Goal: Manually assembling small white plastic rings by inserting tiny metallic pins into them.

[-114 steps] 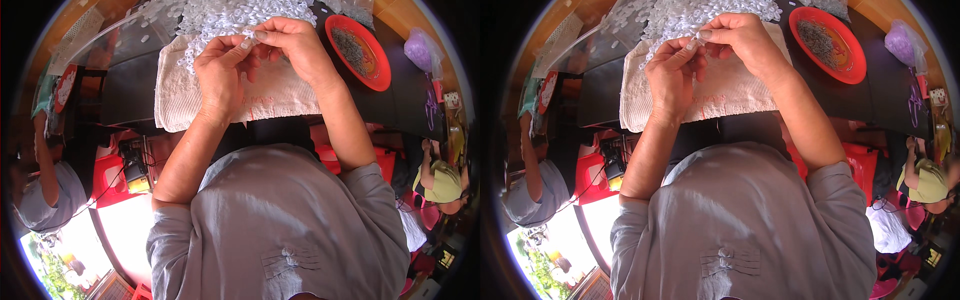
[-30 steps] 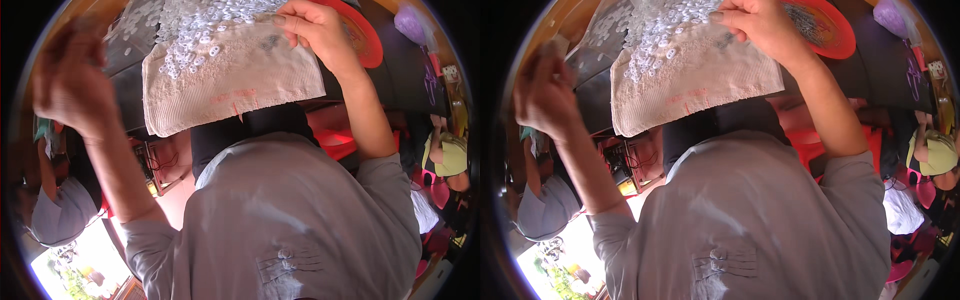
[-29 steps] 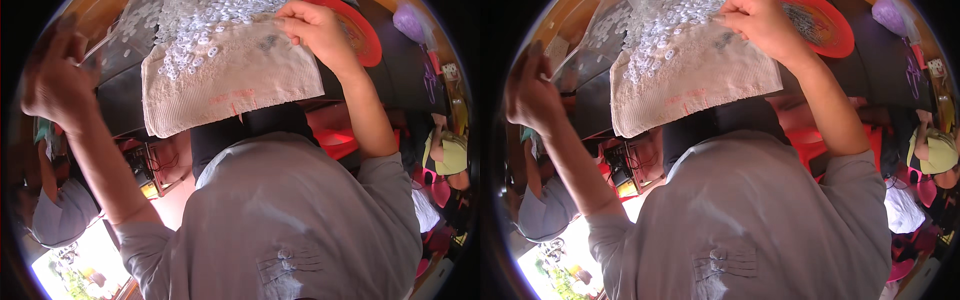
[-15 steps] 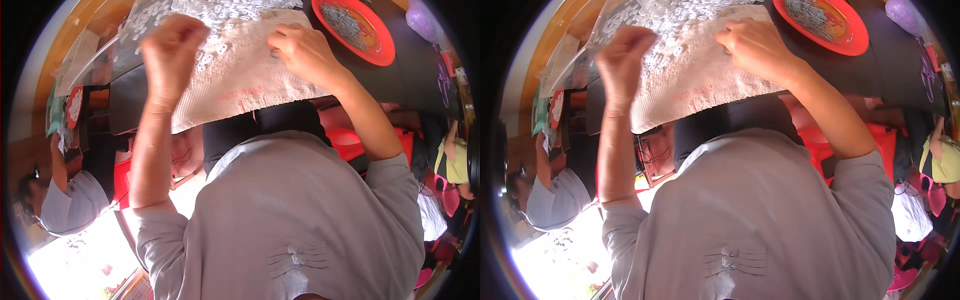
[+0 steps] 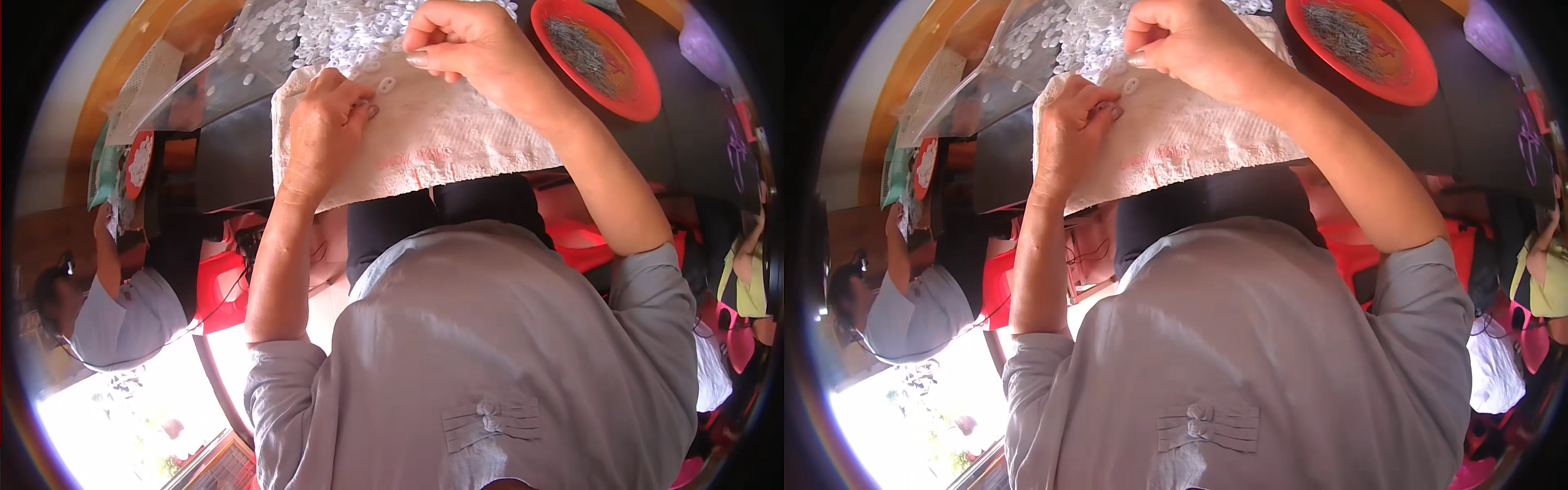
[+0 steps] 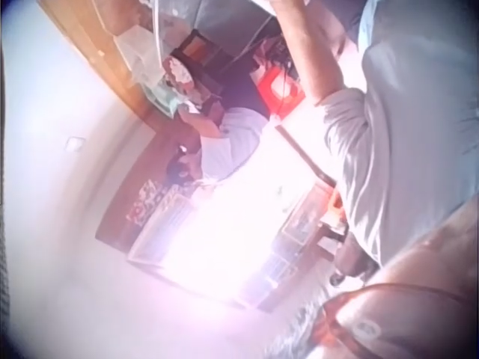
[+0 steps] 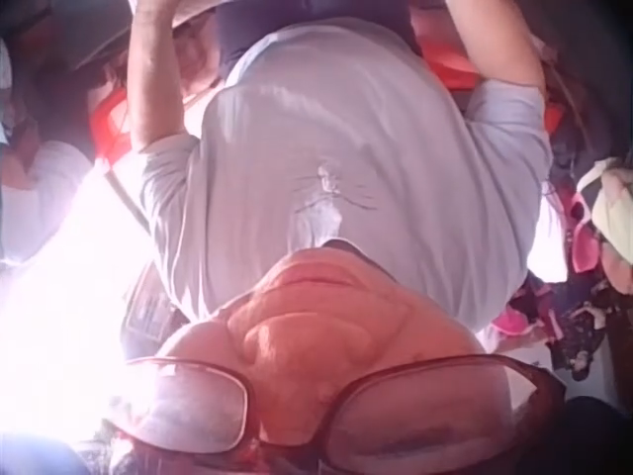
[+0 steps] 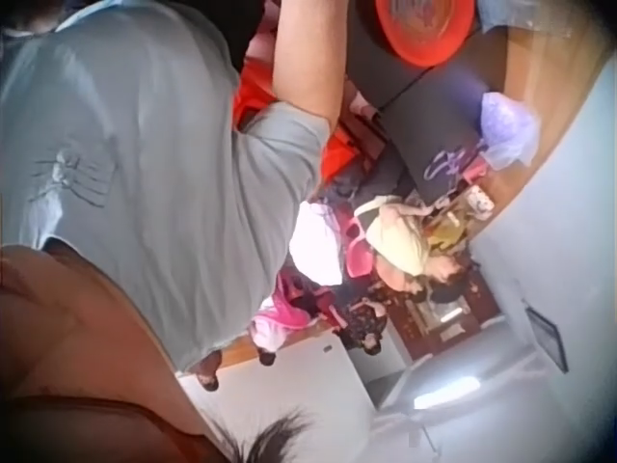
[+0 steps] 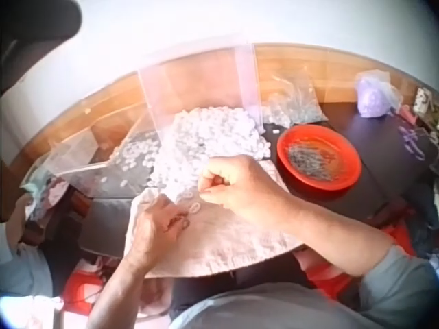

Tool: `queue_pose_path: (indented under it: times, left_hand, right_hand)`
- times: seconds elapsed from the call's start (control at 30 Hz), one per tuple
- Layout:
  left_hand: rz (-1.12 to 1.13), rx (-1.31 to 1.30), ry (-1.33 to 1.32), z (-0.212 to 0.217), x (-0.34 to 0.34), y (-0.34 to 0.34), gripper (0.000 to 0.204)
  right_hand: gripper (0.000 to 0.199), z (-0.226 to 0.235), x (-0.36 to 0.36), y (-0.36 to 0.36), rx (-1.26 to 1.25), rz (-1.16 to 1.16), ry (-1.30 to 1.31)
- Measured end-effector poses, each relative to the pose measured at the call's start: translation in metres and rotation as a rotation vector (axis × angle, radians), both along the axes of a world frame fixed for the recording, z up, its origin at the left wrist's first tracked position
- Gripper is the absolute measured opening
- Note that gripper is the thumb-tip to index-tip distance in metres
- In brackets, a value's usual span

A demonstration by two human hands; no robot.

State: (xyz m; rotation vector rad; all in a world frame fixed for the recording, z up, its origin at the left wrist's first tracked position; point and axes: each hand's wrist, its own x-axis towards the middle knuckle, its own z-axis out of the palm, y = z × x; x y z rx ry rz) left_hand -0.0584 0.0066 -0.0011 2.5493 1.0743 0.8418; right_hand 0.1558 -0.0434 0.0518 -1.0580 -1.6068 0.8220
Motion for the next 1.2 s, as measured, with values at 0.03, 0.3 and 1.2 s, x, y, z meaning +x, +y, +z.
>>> queue_pose_path:
  times: [0.03,0.3,1.2]
  left_hand:
    - [-0.011,-0.005,-0.014,-0.003,-0.003,0.003,0.011]
    - [0.026,0.182,-0.145,0.008,0.032,0.016,0.011]
    - [-0.116,-1.094,-1.07,0.016,0.048,-0.001,0.011]
  right_hand:
    - [0.005,0.002,-0.004,0.003,0.098,-0.024,-0.1]
    - [0.012,-0.032,0.012,0.027,-0.138,-0.111,0.048]
    - [0.015,-0.027,0.002,0.022,-0.059,-0.022,0.134]
